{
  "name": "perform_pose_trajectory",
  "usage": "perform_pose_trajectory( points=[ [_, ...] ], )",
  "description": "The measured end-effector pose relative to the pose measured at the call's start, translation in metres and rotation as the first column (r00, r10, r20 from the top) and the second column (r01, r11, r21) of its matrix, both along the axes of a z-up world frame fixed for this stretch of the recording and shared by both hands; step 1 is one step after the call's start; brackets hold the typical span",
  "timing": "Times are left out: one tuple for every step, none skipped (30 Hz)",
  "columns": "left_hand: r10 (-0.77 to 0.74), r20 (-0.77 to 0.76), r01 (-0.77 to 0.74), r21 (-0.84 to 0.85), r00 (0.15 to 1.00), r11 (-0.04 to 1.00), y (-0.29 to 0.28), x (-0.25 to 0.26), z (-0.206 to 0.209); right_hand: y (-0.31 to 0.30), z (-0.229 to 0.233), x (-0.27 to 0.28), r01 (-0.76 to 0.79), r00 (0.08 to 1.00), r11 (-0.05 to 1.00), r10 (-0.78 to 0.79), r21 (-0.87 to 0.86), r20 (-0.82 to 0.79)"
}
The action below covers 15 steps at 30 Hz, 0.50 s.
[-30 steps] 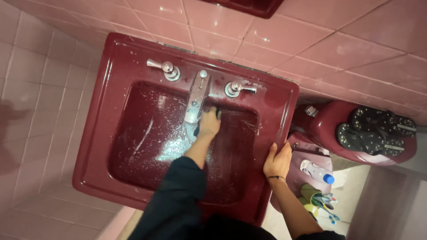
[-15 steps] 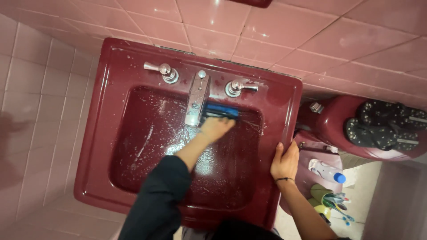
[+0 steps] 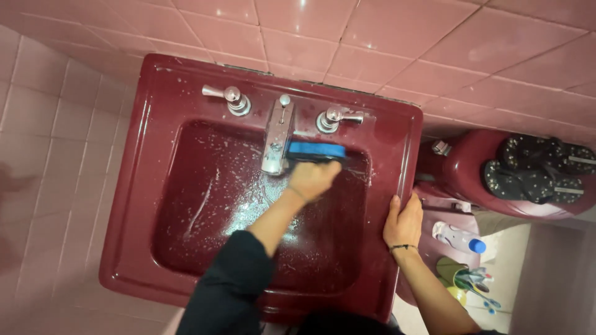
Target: Cleaning a bathroom sink and nearby tiles using a sponge, brush, and cleaning liquid.
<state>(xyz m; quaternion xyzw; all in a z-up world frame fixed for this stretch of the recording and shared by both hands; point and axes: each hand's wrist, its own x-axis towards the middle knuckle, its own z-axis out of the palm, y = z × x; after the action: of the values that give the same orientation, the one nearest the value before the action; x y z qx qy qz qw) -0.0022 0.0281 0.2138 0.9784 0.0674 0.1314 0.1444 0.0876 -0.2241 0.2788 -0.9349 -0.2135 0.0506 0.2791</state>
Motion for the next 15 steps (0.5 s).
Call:
perform_pose_trajectory(
  points=[
    [0.001, -0.004, -0.001, -0.006, 1.000, 1.000, 0.016, -0.011, -0.007, -0.001, -0.003, 0.000, -0.001, 1.000, 1.000, 0.001, -0.006, -0.004],
    [0.158, -0.116, -0.191, -0.379, 0.981, 0.906, 0.032, -0.023, -0.014, -0.003, -0.006, 0.000, 0.028, 1.000, 0.999, -0.028, -0.031, -0.002],
    [0.255, -0.276, -0.376, -0.663, 0.927, 0.648, 0.051, -0.035, -0.020, -0.002, -0.010, 0.000, 0.056, 0.998, 0.997, -0.056, -0.051, -0.001],
    [0.255, -0.281, -0.380, -0.662, 0.925, 0.646, 0.042, -0.035, -0.036, -0.005, -0.011, -0.002, 0.055, 0.998, 0.997, -0.055, -0.053, -0.005],
    [0.205, -0.065, -0.214, -0.400, 0.977, 0.891, 0.038, -0.031, -0.050, -0.005, -0.012, -0.001, 0.046, 0.999, 0.998, -0.046, -0.052, 0.013],
    [0.072, 0.119, -0.067, -0.049, 0.990, 0.997, 0.033, -0.028, -0.065, -0.005, -0.012, 0.000, 0.038, 0.999, 0.998, -0.036, -0.052, 0.032],
    [0.071, 0.123, -0.066, -0.047, 0.990, 0.997, 0.025, -0.018, -0.043, -0.003, -0.009, 0.000, 0.039, 0.999, 0.998, -0.037, -0.050, 0.036],
    [0.170, 0.106, -0.153, -0.153, 0.980, 0.976, 0.017, -0.009, -0.022, -0.001, -0.006, -0.001, 0.054, 0.999, 0.997, -0.054, -0.050, 0.007],
    [0.272, 0.077, -0.244, -0.258, 0.959, 0.935, 0.008, -0.001, 0.000, 0.000, -0.003, -0.001, 0.062, 0.998, 0.997, -0.064, -0.054, -0.023],
    [0.278, 0.079, -0.249, -0.261, 0.957, 0.933, 0.015, -0.014, 0.007, -0.003, -0.003, -0.003, 0.056, 0.998, 0.997, -0.057, -0.056, -0.021],
    [0.417, -0.046, -0.357, -0.608, 0.908, 0.709, 0.028, -0.023, 0.014, -0.002, -0.005, -0.002, 0.048, 0.999, 0.997, -0.049, -0.053, -0.016],
    [0.484, -0.213, -0.413, -0.839, 0.849, 0.355, 0.040, -0.031, 0.021, -0.001, -0.007, 0.000, 0.041, 0.999, 0.998, -0.041, -0.050, -0.011],
    [0.481, -0.221, -0.418, -0.838, 0.849, 0.352, 0.044, -0.035, 0.012, 0.004, 0.001, -0.002, 0.043, 0.999, 0.998, -0.044, -0.054, -0.017],
    [0.526, -0.019, -0.277, -0.866, 0.850, 0.416, 0.047, -0.040, 0.002, 0.008, 0.009, -0.004, 0.063, 0.997, 0.997, -0.066, -0.052, -0.045],
    [0.554, 0.186, -0.134, -0.863, 0.812, 0.487, 0.050, -0.044, -0.008, 0.013, 0.016, -0.004, 0.079, 0.994, 0.996, -0.082, -0.048, -0.070]
  ],
)
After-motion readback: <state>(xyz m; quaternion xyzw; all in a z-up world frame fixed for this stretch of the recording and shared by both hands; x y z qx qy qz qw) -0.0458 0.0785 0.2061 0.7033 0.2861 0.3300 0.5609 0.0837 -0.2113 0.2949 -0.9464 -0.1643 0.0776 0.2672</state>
